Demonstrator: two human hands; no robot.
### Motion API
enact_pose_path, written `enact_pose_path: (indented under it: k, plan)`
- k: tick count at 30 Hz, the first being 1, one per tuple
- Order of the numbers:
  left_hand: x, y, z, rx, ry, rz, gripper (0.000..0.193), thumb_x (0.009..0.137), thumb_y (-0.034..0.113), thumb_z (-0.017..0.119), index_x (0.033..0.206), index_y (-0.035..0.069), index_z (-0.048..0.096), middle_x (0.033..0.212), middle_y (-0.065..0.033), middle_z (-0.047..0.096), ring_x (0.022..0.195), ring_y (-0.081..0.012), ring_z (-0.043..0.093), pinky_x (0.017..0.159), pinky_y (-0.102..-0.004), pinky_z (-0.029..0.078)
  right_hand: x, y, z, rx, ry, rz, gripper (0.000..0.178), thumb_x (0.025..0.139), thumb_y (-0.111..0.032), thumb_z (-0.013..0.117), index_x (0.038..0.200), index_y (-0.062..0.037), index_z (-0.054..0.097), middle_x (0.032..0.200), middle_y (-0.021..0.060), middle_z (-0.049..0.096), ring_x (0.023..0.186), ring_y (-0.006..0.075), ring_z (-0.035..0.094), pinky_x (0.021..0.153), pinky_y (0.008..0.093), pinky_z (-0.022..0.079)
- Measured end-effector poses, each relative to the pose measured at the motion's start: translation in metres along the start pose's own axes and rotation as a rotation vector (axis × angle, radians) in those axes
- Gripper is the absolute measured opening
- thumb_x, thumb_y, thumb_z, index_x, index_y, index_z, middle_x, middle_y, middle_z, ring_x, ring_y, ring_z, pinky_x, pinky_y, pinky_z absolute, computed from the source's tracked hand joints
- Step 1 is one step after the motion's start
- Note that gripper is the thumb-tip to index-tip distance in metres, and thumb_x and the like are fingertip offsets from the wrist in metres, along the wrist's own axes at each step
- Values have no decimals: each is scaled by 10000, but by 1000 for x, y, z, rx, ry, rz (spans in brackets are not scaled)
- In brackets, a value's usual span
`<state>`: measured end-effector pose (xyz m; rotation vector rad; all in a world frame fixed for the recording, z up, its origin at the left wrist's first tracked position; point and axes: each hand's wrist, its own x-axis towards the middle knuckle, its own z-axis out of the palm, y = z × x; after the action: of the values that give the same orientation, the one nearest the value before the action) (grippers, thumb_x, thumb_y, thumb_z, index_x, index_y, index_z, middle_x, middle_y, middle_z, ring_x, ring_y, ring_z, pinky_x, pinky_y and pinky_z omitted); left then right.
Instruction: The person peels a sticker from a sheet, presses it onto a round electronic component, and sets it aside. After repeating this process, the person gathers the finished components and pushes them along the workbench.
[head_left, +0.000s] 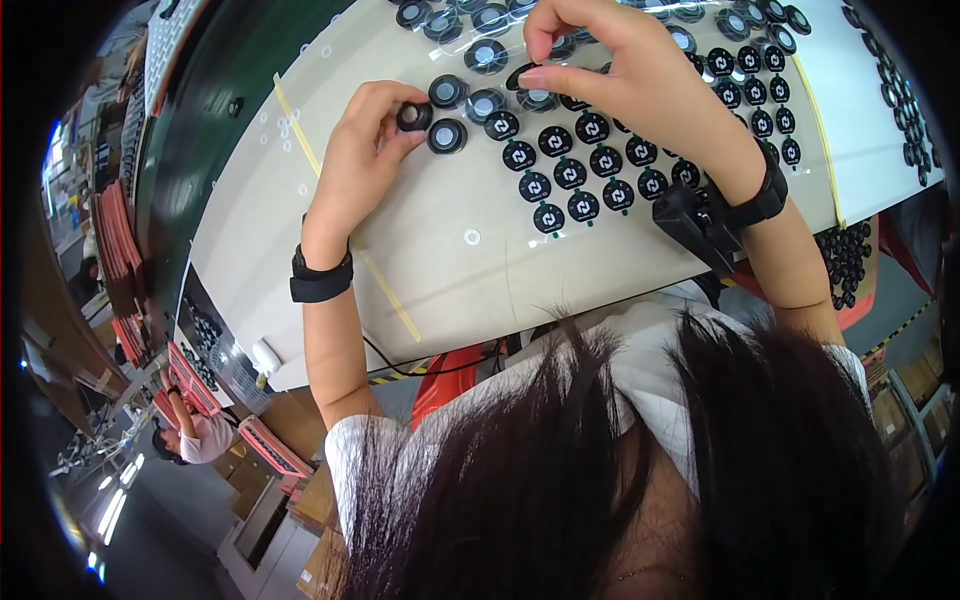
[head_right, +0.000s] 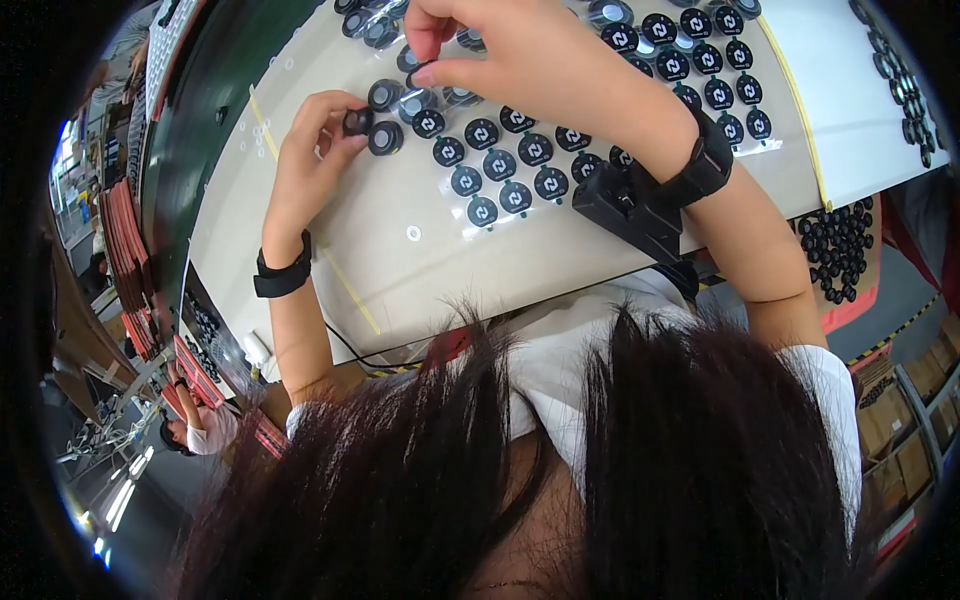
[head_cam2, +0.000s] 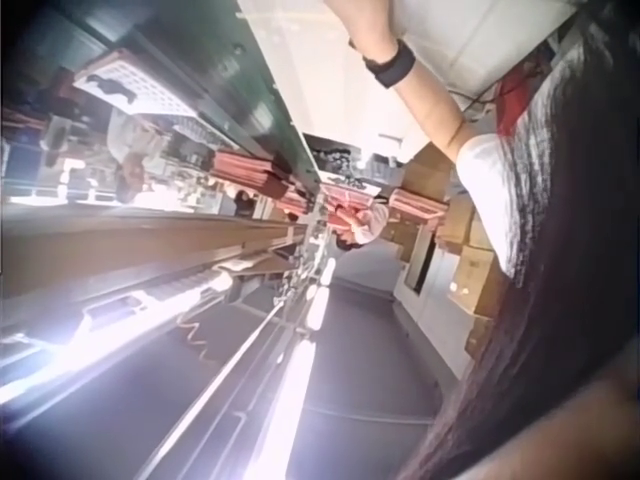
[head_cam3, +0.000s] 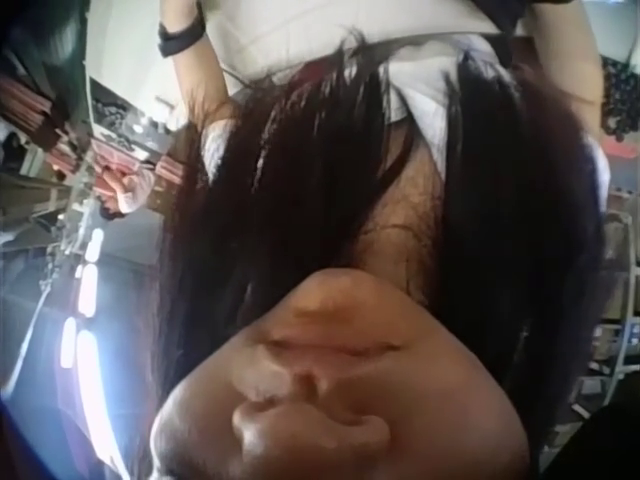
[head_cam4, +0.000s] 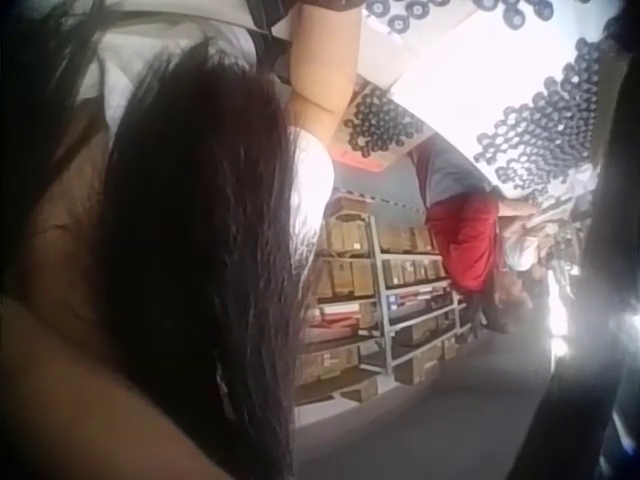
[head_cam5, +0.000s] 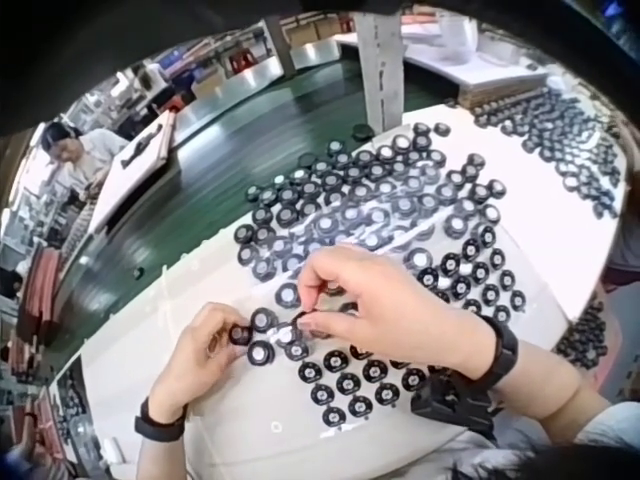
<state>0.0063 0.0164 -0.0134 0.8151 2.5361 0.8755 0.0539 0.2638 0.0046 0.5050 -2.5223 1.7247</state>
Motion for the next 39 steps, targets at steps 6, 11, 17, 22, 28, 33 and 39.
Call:
enact_pose_path:
  k: [6,11,17,22,28,33,39]
  plan:
    - [-5,27,-10,-807,91,-104,351,794,-17,510,1138,-14,440,1020,-107,532,765,-129,508,685,-249,427,-2,1,2,210,144,8,181,723,-39,646,820,-32,494,780,26,534,727,98,512,666,223,434]
    - [-11,75,-8,-1019,133,-91,360,789,-61,489,1136,-82,392,1047,-196,538,859,-239,594,749,-310,490,0,-28,-1,845,117,286,212,748,-28,635,869,-11,461,790,38,553,685,71,534,633,174,441]
    - [-11,90,-2,-849,263,38,394,716,-126,539,1084,-85,406,984,-238,556,817,-295,619,719,-316,524,5,-43,-2,1047,50,434,243,753,-16,632,898,7,438,798,64,563,678,87,559,611,171,452]
    - [-10,97,0,-754,368,86,386,643,-203,567,985,-96,423,881,-245,581,751,-303,629,670,-341,545,6,-44,0,1113,-39,387,244,751,-18,636,893,6,439,770,56,555,675,84,556,595,177,456]
    - [-11,102,3,-658,405,110,353,634,-217,572,943,-115,434,867,-250,580,757,-304,626,686,-348,552,7,-33,9,843,5,-54,222,752,-5,630,858,-4,435,715,35,529,648,79,550,568,174,454]
    - [-10,102,4,-632,431,96,333,635,-218,573,927,-122,445,871,-246,580,761,-297,625,698,-350,552,6,-42,3,1197,-43,326,198,758,10,618,799,-16,426,695,23,524,626,69,544,548,163,450]
    - [-6,106,4,-603,504,115,345,624,-214,587,930,-121,458,868,-241,584,758,-280,627,688,-338,552,9,-44,4,1064,-3,308,198,761,10,614,745,-22,419,674,17,522,621,56,540,531,156,444]
